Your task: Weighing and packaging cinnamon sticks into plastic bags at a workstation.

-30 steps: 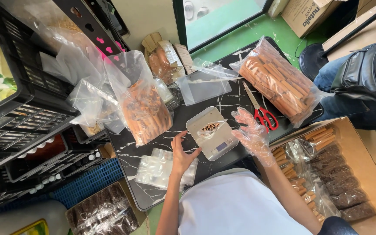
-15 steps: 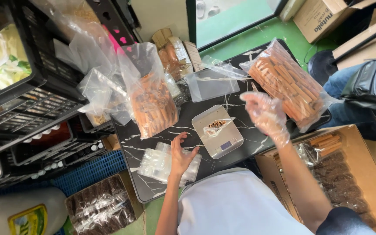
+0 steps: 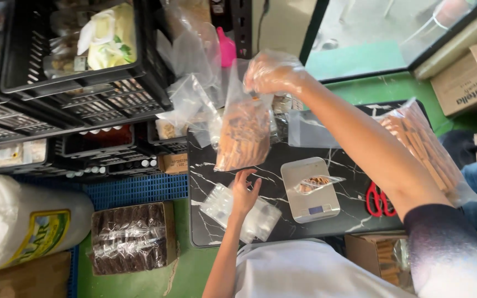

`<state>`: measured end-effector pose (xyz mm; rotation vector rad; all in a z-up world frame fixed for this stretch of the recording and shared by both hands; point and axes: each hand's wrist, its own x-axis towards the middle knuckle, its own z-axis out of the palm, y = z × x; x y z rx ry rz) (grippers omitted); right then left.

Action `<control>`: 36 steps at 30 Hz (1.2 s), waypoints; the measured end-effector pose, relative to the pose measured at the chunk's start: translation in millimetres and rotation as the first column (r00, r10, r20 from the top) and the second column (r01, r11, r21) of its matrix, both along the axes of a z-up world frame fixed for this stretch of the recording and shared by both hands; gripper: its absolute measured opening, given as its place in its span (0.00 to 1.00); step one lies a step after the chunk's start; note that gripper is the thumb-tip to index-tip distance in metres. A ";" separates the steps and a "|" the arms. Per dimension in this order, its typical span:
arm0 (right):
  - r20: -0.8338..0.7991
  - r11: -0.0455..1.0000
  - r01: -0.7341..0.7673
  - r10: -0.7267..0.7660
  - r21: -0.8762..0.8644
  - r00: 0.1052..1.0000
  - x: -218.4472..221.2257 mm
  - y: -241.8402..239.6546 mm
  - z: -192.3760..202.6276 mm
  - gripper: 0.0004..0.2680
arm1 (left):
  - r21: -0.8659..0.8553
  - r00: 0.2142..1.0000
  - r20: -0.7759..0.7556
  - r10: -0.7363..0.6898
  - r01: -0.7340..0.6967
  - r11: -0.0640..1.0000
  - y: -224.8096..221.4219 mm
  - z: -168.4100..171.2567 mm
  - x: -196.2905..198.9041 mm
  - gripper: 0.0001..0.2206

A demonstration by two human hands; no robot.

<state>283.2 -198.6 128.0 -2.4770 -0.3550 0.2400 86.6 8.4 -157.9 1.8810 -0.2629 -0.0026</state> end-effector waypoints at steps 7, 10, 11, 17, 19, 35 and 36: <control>0.016 0.409 -0.232 0.519 -0.883 0.855 13.3 46.6 -26.5 0.16 | 0.063 0.966 -0.259 -0.014 0.031 0.998 1.7 19.1 14.7 0.15; 0.063 0.513 -0.236 0.499 -0.825 0.864 2.8 40.0 -22.8 0.15 | 0.066 0.972 -0.233 -0.006 0.022 0.998 5.9 28.4 13.8 0.14; 0.088 0.565 -0.232 0.481 -0.792 0.872 -0.4 32.2 -21.4 0.14 | 0.066 0.980 -0.197 0.000 0.013 0.998 5.5 32.1 14.2 0.13; 0.146 0.766 -0.166 0.321 -0.621 0.936 -15.4 -33.6 -12.6 0.11 | 0.116 0.965 -0.244 -0.095 0.126 0.985 -4.8 31.5 10.7 0.14; 0.142 0.812 -0.117 0.239 -0.571 0.961 -48.3 -74.9 -14.9 0.10 | 0.111 0.960 -0.222 -0.168 0.196 0.974 -18.6 38.5 3.7 0.15; 0.181 0.969 0.241 -0.249 0.061 0.952 -268.2 -140.3 7.0 0.03 | -0.117 0.880 -0.089 -0.467 0.456 0.882 -119.4 22.6 -26.4 0.19; 0.181 0.968 0.242 -0.249 0.061 0.951 -271.7 -135.5 13.2 0.03 | -0.117 0.879 -0.088 -0.468 0.457 0.882 -117.8 34.3 -29.0 0.19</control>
